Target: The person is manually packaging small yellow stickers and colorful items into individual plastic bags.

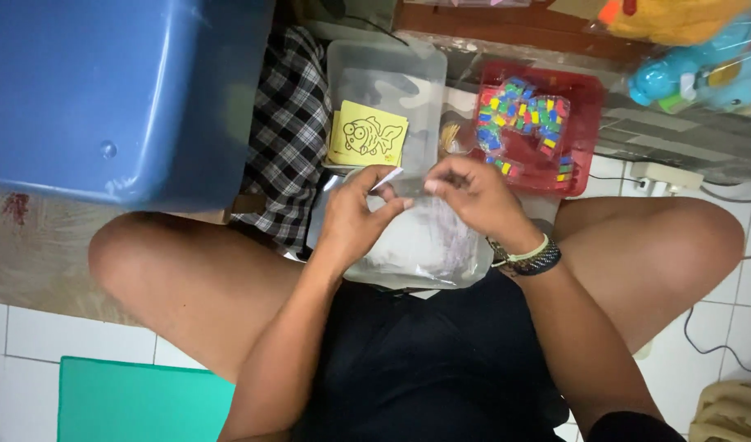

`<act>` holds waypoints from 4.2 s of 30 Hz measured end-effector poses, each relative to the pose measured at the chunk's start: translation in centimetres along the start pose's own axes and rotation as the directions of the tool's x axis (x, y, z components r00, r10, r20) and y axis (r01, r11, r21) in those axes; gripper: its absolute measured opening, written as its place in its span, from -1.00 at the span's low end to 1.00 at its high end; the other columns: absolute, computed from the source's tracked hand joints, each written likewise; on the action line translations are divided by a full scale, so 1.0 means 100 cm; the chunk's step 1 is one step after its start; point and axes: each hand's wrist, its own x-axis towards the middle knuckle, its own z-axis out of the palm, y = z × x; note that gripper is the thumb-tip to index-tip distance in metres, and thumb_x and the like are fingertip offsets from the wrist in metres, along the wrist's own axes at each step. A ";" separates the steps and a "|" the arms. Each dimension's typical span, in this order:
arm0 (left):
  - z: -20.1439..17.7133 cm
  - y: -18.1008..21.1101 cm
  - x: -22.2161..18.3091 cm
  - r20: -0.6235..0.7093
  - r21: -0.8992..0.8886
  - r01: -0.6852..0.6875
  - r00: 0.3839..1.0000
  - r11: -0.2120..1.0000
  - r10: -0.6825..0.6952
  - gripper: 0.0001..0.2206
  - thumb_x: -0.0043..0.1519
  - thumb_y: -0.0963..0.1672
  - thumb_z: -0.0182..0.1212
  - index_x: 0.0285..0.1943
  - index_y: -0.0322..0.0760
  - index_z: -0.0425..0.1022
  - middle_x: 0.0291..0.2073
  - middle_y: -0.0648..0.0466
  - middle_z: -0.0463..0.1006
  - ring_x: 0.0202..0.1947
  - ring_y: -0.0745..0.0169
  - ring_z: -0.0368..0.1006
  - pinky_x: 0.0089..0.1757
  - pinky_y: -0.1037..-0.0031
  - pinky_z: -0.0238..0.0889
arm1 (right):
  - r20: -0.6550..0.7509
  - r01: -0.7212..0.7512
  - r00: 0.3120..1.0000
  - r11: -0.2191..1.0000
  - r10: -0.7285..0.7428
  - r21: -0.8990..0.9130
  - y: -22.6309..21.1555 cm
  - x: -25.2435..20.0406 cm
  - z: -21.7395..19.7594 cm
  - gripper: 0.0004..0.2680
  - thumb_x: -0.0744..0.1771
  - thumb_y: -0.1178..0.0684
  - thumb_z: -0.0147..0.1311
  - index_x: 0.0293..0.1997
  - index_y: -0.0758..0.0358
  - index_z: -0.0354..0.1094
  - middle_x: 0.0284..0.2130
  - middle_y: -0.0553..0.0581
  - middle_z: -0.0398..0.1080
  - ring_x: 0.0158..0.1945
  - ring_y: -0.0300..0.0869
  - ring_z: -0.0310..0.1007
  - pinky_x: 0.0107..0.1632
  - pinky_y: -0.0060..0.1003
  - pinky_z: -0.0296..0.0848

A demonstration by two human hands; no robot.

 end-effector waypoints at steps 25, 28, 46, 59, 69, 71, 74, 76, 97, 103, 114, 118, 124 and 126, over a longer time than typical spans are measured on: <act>0.030 -0.019 0.010 0.202 -0.573 0.287 0.957 0.768 -0.207 -0.74 0.16 -0.25 0.38 0.02 -0.47 0.58 -0.26 -0.25 0.68 -0.34 0.17 0.65 -0.27 0.45 0.63 | -0.080 0.256 0.965 0.964 -0.250 0.074 -0.025 -0.011 0.005 -0.64 0.28 0.23 0.32 0.22 0.24 0.41 0.02 0.20 0.45 0.00 -0.16 0.43 -0.05 -0.32 0.55; 0.029 -0.017 0.010 0.187 -0.566 0.276 0.961 0.777 -0.205 -0.72 0.13 -0.26 0.41 0.02 -0.51 0.57 -0.28 -0.27 0.67 -0.34 0.14 0.65 -0.26 0.43 0.62 | -0.054 0.210 0.977 0.977 -0.208 0.028 -0.019 -0.009 0.004 -0.60 0.27 0.29 0.29 0.26 0.27 0.37 -0.04 0.34 0.48 -0.03 0.04 0.53 -0.07 -0.23 0.57; 0.034 -0.023 0.012 -0.145 0.846 -0.255 0.734 0.467 0.663 -0.82 0.31 -0.08 0.16 0.01 0.30 0.54 -0.54 0.35 0.54 -0.64 0.41 0.43 -0.51 0.49 0.39 | -0.082 -0.197 0.968 0.918 0.239 0.345 0.008 -0.007 0.005 -0.61 0.42 -0.29 -0.12 -0.17 0.34 0.38 -0.35 0.26 0.54 -0.37 -0.16 0.60 -0.34 -0.36 0.59; 0.020 0.020 0.008 -0.065 -0.126 -0.517 0.856 0.847 0.513 -0.11 0.09 0.04 0.52 0.54 -0.38 0.10 0.42 -0.36 0.23 0.43 -0.57 0.03 0.33 -0.18 -0.06 | 0.007 0.046 0.999 0.978 -0.045 -0.205 -0.034 -0.016 -0.017 -0.94 0.36 0.19 0.14 -0.16 0.22 0.53 -0.41 0.21 0.56 -0.31 -0.06 0.57 -0.18 -0.19 0.50; 0.032 -0.015 0.011 0.110 -0.168 -0.029 0.993 0.985 0.048 -0.76 0.03 -0.11 0.57 -0.15 -0.10 0.68 -0.44 0.12 0.66 -0.26 0.25 0.63 -0.10 0.41 0.46 | -0.049 0.269 0.954 0.917 -0.296 -0.294 -0.026 -0.016 -0.023 -0.98 0.34 0.19 0.18 -0.20 0.25 0.51 -0.41 0.19 0.53 -0.27 0.10 0.59 -0.17 -0.13 0.49; 0.032 -0.003 0.009 0.183 -0.298 0.038 0.983 0.954 0.019 -0.69 0.06 -0.16 0.54 -0.02 -0.16 0.64 -0.30 0.05 0.68 -0.17 0.27 0.60 -0.05 0.38 0.47 | -0.078 0.265 0.950 0.915 -0.302 -0.304 -0.022 -0.016 -0.023 -0.97 0.34 0.17 0.21 -0.20 0.21 0.52 -0.41 0.14 0.54 -0.27 0.06 0.59 -0.16 -0.15 0.49; 0.037 0.003 0.003 0.300 -0.437 0.175 0.953 0.882 -0.041 -0.71 0.16 -0.24 0.39 0.07 -0.36 0.59 -0.17 -0.17 0.68 -0.12 0.18 0.59 -0.08 0.31 0.53 | -0.122 0.255 0.945 0.916 -0.304 -0.309 -0.028 -0.018 -0.017 -0.91 0.32 0.17 0.25 -0.12 0.16 0.53 -0.37 0.10 0.57 -0.24 0.00 0.60 -0.14 -0.17 0.52; 0.039 0.000 0.003 0.341 -0.454 0.231 0.937 0.861 -0.071 -0.78 0.22 -0.27 0.28 0.04 -0.48 0.59 -0.18 -0.32 0.67 -0.17 0.08 0.60 -0.15 0.28 0.59 | -0.142 0.250 0.942 0.918 -0.304 -0.306 -0.030 -0.017 -0.013 -0.85 0.31 0.18 0.26 -0.05 0.15 0.51 -0.32 0.10 0.59 -0.22 -0.02 0.61 -0.14 -0.16 0.55; -0.043 0.025 0.006 -0.339 -0.417 -0.146 0.941 0.897 -0.004 -0.86 0.25 -0.24 0.35 -0.03 -0.36 0.59 -0.25 -0.13 0.70 -0.24 0.20 0.65 -0.22 0.48 0.56 | -0.212 0.152 0.966 0.988 -0.145 0.014 0.011 0.043 0.004 -0.86 0.33 0.26 0.22 -0.03 0.31 0.50 -0.25 0.18 0.49 -0.20 -0.19 0.49 -0.15 -0.29 0.57; -0.043 0.018 0.008 -0.358 -0.327 -0.171 0.933 0.929 0.046 -0.88 0.22 -0.23 0.38 -0.09 -0.32 0.64 -0.39 -0.09 0.69 -0.36 0.31 0.56 -0.24 0.44 0.45 | -0.056 0.113 0.986 0.884 -0.154 -0.454 0.057 0.119 0.063 -0.71 0.23 0.14 0.33 0.03 0.22 0.46 -0.16 0.26 0.45 -0.08 0.19 0.56 -0.07 0.05 0.61; -0.046 0.022 0.009 -0.313 -0.411 -0.056 0.946 0.910 -0.084 -0.82 0.19 -0.17 0.42 -0.04 -0.20 0.68 -0.36 -0.01 0.73 -0.29 0.39 0.60 -0.13 0.47 0.45 | -0.087 -0.169 0.980 0.518 0.178 -0.838 0.080 0.148 0.094 -0.46 0.22 -0.14 0.37 0.20 0.40 0.24 0.07 0.53 0.22 0.13 0.44 0.35 0.10 0.26 0.46; -0.039 0.016 0.007 -0.325 -0.422 -0.064 0.942 0.904 -0.084 -0.82 0.17 -0.17 0.44 -0.05 -0.21 0.69 -0.34 -0.02 0.73 -0.26 0.39 0.59 -0.11 0.44 0.45 | -0.082 -0.154 0.985 0.550 0.153 -0.821 0.126 0.158 0.091 -0.51 0.21 -0.06 0.35 0.11 0.48 0.25 0.04 0.58 0.25 0.09 0.44 0.39 0.05 0.18 0.53; -0.037 0.012 0.007 -0.309 -0.413 -0.067 0.948 0.908 -0.071 -0.81 0.18 -0.17 0.42 -0.04 -0.22 0.68 -0.27 -0.08 0.73 -0.15 0.23 0.62 -0.03 0.31 0.44 | 0.047 0.100 0.982 0.293 -0.184 -0.951 0.072 0.131 0.075 -0.85 0.32 0.16 0.03 -0.13 0.44 0.43 -0.25 0.44 0.50 0.20 0.29 0.39 0.07 -0.06 0.48; -0.038 0.010 0.011 -0.287 -0.337 -0.040 0.956 0.941 -0.062 -0.81 0.17 -0.14 0.42 -0.04 -0.18 0.69 -0.28 -0.10 0.72 -0.11 0.01 0.66 -0.05 0.24 0.45 | -0.055 -0.121 0.990 0.576 0.132 -0.809 0.020 0.124 0.074 -0.74 0.25 0.23 0.19 0.01 0.47 0.33 -0.01 0.48 0.28 0.01 0.29 0.47 0.03 0.03 0.55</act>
